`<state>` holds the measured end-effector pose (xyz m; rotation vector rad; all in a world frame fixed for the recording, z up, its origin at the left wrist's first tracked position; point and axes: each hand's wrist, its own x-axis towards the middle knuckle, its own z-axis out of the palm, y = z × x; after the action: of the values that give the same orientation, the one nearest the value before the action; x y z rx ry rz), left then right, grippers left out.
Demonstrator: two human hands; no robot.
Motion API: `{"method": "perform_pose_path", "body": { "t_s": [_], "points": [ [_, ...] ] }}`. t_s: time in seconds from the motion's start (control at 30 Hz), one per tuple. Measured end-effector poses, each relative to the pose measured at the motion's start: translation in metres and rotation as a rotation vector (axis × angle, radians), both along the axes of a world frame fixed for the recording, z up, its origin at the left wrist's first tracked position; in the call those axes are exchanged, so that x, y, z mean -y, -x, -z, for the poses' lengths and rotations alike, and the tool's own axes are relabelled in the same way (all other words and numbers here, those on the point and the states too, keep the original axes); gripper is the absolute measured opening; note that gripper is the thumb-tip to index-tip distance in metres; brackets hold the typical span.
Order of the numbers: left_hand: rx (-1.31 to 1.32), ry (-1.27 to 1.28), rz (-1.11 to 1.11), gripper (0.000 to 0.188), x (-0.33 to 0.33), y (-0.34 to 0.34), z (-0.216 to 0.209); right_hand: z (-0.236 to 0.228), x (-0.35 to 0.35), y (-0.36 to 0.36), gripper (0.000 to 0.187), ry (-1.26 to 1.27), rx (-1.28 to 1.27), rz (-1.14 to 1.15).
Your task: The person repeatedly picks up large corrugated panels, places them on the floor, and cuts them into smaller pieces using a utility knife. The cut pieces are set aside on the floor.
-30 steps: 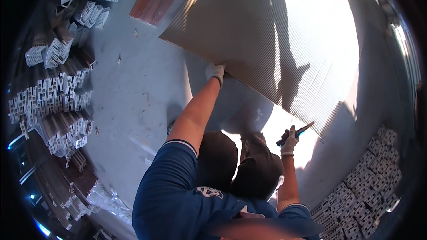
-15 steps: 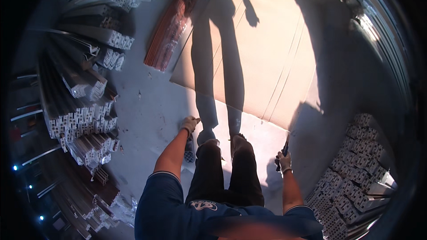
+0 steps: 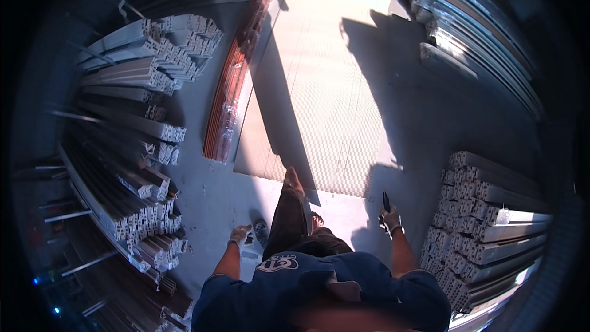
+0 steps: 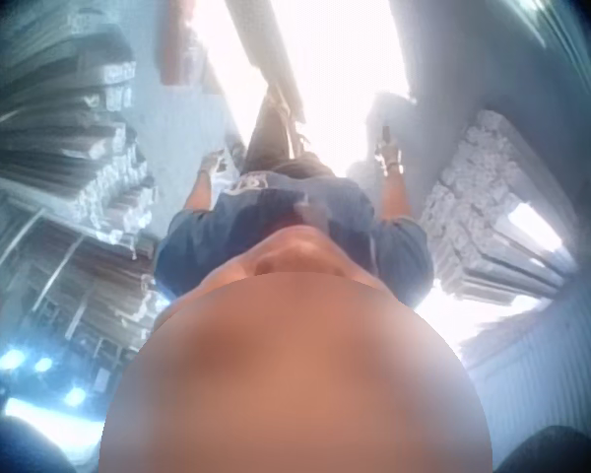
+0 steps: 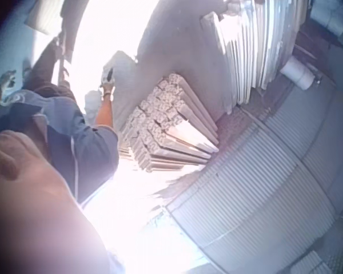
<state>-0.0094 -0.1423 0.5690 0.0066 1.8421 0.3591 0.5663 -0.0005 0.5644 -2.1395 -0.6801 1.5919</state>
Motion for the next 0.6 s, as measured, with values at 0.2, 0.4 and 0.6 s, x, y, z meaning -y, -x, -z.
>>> {"method": "perform_pose_path", "body": {
  "t_s": [0.2,0.4,0.6],
  "points": [
    [0.021,0.043,-0.084,0.037,-0.081,0.025,-0.01,-0.048,-0.182,0.047,0.022,-0.163,-0.009,-0.105],
    [0.018,-0.061,-0.038,0.03,-0.317,0.071,-0.015,-0.088,-0.281,0.07,0.027,-0.157,0.024,0.016],
    [0.058,-0.452,-0.034,0.017,-0.623,0.073,-0.042,-0.086,-0.311,0.049,0.019,0.01,0.088,0.17]
  ]
}}
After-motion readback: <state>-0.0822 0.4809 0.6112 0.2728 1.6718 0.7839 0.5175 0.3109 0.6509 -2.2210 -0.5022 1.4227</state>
